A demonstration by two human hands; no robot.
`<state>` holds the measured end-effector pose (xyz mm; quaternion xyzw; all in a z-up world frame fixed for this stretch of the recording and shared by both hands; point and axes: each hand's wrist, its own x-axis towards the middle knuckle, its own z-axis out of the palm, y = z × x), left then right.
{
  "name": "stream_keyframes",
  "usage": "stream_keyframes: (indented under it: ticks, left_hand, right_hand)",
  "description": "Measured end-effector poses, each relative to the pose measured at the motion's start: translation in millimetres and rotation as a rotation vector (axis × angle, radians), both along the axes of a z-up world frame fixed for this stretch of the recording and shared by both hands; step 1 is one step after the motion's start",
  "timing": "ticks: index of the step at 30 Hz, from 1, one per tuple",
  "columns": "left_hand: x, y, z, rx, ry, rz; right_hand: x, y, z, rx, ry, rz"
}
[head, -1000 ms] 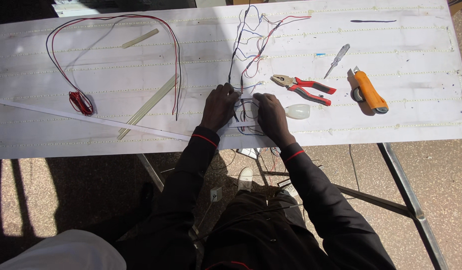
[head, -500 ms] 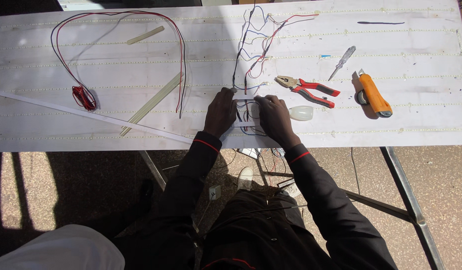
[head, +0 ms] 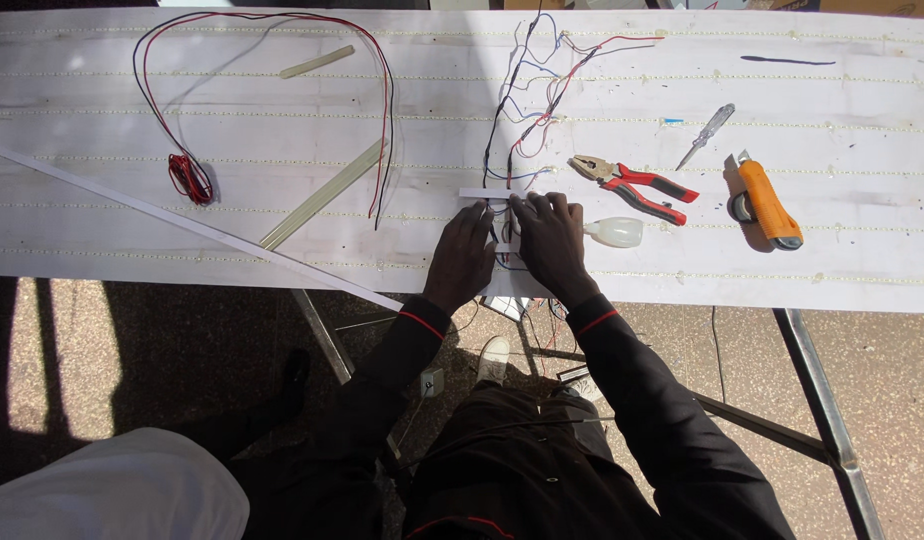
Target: The person assembles an LED light fixture on a white workbench. They place a white plastic channel onto the board, insert an LED strip into the channel, and repeatedly apply a white adhesive from a small bottle to secure the strip. Tools including pliers and a utility knife are visible but not used.
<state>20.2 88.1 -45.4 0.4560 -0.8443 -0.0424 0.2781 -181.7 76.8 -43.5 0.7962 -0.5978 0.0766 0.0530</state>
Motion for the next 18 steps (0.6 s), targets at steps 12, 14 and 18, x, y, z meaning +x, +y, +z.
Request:
stream_keyframes:
  ticks: [12, 14, 18]
  left_hand:
    - [5, 13, 13, 0.275, -0.212, -0.054]
    - [6, 9, 16, 0.28, -0.231, -0.065]
    - [3, 2, 22, 0.268, -0.215, -0.03]
  right_hand:
    - [14, 0, -3, -0.075, 0.015, -0.008]
    - [14, -1, -5, -0.087, 0.011, -0.003]
    - [12, -1, -4, -0.128, 0.034, 0.015]
